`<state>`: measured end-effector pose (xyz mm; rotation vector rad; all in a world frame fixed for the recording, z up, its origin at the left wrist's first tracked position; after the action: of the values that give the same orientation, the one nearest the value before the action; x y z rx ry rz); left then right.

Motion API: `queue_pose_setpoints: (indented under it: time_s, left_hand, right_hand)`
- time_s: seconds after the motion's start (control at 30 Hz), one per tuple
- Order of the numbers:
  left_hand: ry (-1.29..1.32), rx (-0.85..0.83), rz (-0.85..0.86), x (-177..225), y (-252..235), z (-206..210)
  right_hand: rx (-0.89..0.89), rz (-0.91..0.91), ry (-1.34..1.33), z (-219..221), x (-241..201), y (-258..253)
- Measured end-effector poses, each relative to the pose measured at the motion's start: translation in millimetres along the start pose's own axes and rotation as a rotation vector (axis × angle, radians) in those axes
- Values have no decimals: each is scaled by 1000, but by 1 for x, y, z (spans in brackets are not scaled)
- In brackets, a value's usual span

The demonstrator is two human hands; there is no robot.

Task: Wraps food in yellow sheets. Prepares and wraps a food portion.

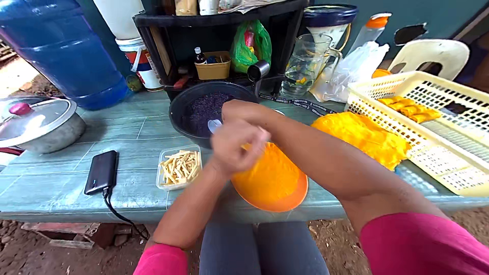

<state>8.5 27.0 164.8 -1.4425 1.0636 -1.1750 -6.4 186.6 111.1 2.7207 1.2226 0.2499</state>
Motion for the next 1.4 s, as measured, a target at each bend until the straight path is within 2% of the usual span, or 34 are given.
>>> queue_pose_setpoints:
  time_s: [0.1, 0.17, 0.3, 0.37, 0.5, 0.6, 0.73, 1.13, 1.4]
  left_hand:
    - [77, -392, 67, 18, 31, 64]
    - [144, -507, 80, 24, 49, 83]
    - [228, -483, 46, 22, 60, 85]
    - [279, -435, 25, 19, 56, 80]
    - [294, -431, -17, 15, 56, 78]
    - [308, -435, -31, 14, 57, 80]
    - [309, -422, -51, 9, 57, 79]
    - [312, -411, -92, 2, 60, 81]
    - [333, -413, -108, 1, 60, 81]
  right_hand:
    - [56, -7, 38, -10, 6, -5]
    - [190, -15, 56, -26, 15, 5]
    - [380, -114, 293, -30, 19, 34]
    - [398, -158, 399, -17, 17, 40]
    - [449, -229, 430, -6, 18, 36]
    - [361, -210, 393, -3, 19, 25]
    - [108, -122, 369, 6, 25, 15]
    - [-155, -157, 376, 10, 6, 5]
    - [-256, -283, 290, 24, -1, -15]
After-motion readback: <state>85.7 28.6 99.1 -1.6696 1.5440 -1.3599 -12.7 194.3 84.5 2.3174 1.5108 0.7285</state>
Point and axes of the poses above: each hand's wrist, its own y-axis away from the middle knuckle, its own z-axis out of the palm, x = y × z, the point moved 10 cm from there along -y, towards the middle knuckle, and after that the axes turned 15 degrees about y, right-handed, at the moved point
